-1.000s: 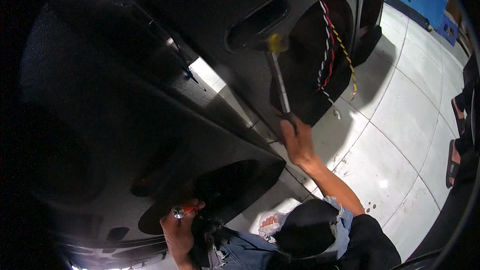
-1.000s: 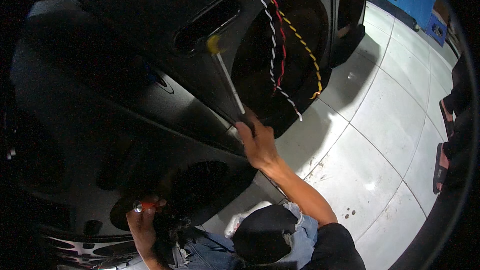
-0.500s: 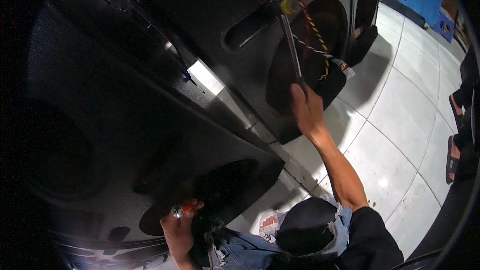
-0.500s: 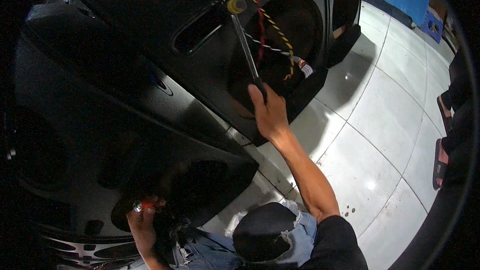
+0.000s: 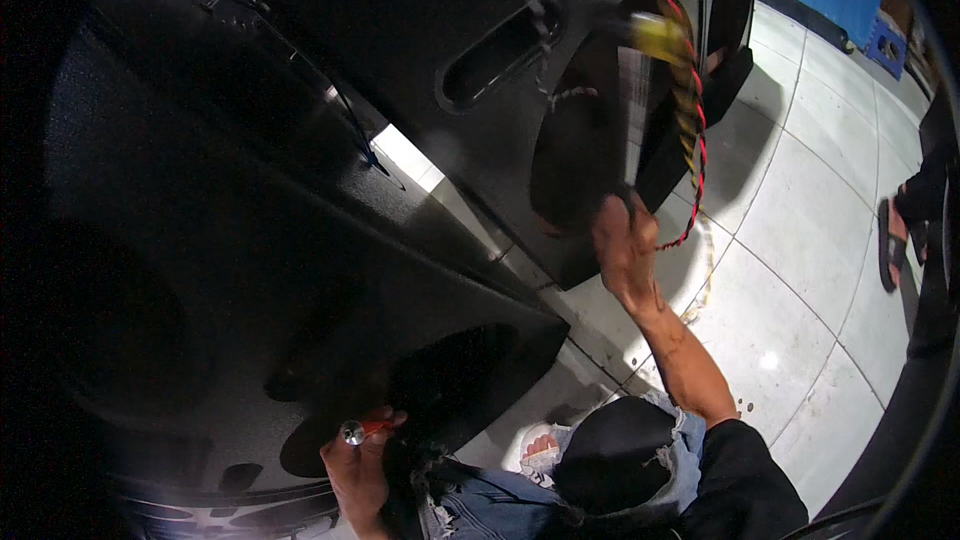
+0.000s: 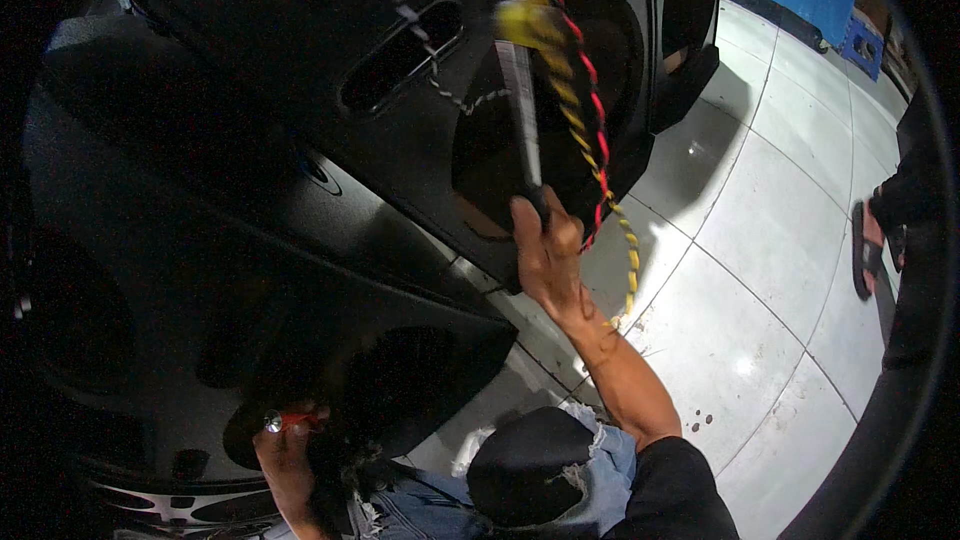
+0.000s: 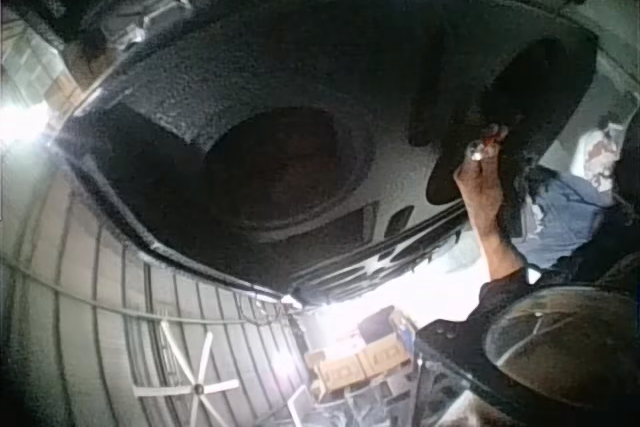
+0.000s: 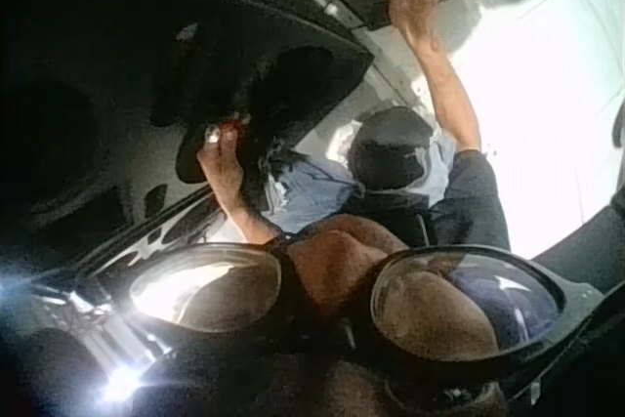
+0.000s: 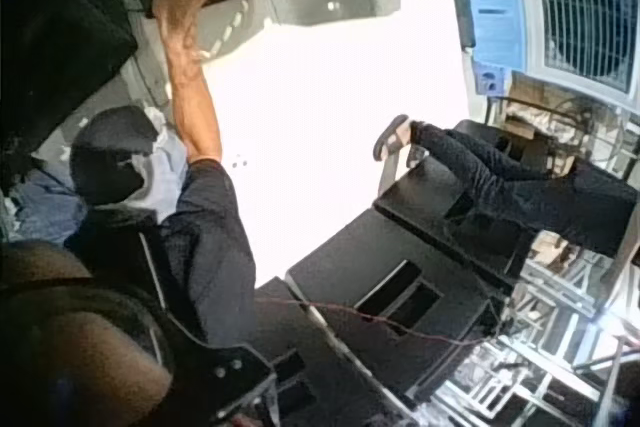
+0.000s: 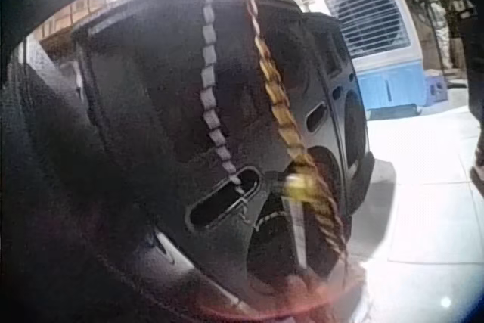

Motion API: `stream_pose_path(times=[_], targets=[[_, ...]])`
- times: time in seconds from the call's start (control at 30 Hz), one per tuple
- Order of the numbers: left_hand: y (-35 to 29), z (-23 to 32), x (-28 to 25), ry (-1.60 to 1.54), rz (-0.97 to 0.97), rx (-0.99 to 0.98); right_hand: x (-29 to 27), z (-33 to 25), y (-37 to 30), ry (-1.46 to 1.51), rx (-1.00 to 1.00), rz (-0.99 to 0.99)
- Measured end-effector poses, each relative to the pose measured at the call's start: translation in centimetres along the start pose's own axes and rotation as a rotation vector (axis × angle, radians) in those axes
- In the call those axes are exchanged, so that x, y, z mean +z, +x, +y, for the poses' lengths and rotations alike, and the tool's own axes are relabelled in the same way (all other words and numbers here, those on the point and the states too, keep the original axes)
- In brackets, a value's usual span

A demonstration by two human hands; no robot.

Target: The person uses a hammer to tap the back panel of a large black speaker and a red tool to adjust internal components. The person repeatedly hammers different sections of the speaker's back and manipulates wires and parts inside the speaker enclosure.

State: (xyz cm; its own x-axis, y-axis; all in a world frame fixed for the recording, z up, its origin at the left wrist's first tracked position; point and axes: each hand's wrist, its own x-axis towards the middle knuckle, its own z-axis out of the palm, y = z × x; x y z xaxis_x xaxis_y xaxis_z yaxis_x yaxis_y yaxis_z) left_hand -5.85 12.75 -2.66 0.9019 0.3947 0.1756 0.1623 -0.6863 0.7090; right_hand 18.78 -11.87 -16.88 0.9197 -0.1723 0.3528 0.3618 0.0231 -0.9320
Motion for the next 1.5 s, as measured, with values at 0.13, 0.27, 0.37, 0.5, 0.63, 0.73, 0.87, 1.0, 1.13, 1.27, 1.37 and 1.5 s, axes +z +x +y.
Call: stream_pose_path(times=[0.13,0.27,0.37,0.5,0.63,0.73,0.87,1.0,1.13,1.27,1.37,1.5], targets=[[-0.4,0.6,-0.1,0.043,0.024,-0.071,2.0,2.0,1.9,0.169,-0.234,0.253],[0.2,1.1,0.1,-0.008,0.013,-0.033,0.8,-1.1,3.3,-0.013,-0.033,0.087],[-0.1,0.5,0.5,-0.010,0.007,-0.062,-0.9,-0.1,2.4,0.033,-0.064,0.067],[0.1,1.2,0.3,-0.013,0.027,-0.048,0.2,0.3,4.1,0.021,0.077,0.114],[0.0,0.6,0.4,-0.116,0.012,-0.070,-0.9,-1.9,-0.5,0.407,0.102,0.124],[0.1,0.1,0.6,-0.182,0.023,-0.084,0.3,-1.9,-2.3,0.528,-0.022,0.084],[0.5,0.5,0.7,-0.075,-0.001,-0.061,3.0,-0.1,-4.3,0.801,-0.290,0.065],[0.1,0.5,0.9,-0.061,0.030,-0.065,4.4,-1.5,-2.4,0.017,-0.087,-0.161],[0.2,0.6,0.6,0.009,-0.001,-0.036,1.5,-1.3,-4.0,0.154,0.135,-0.203],[-0.1,0.3,1.2,-0.105,0.035,-0.102,2.5,-0.8,-4.2,-0.004,-0.087,-0.093],[0.4,1.1,0.4,-0.039,-0.002,-0.025,2.2,-3.3,-3.6,0.147,0.345,-0.174],[1.0,2.0,1.4,-0.036,-0.027,0.007,1.3,0.7,-3.7,-0.080,-0.159,-0.064]])
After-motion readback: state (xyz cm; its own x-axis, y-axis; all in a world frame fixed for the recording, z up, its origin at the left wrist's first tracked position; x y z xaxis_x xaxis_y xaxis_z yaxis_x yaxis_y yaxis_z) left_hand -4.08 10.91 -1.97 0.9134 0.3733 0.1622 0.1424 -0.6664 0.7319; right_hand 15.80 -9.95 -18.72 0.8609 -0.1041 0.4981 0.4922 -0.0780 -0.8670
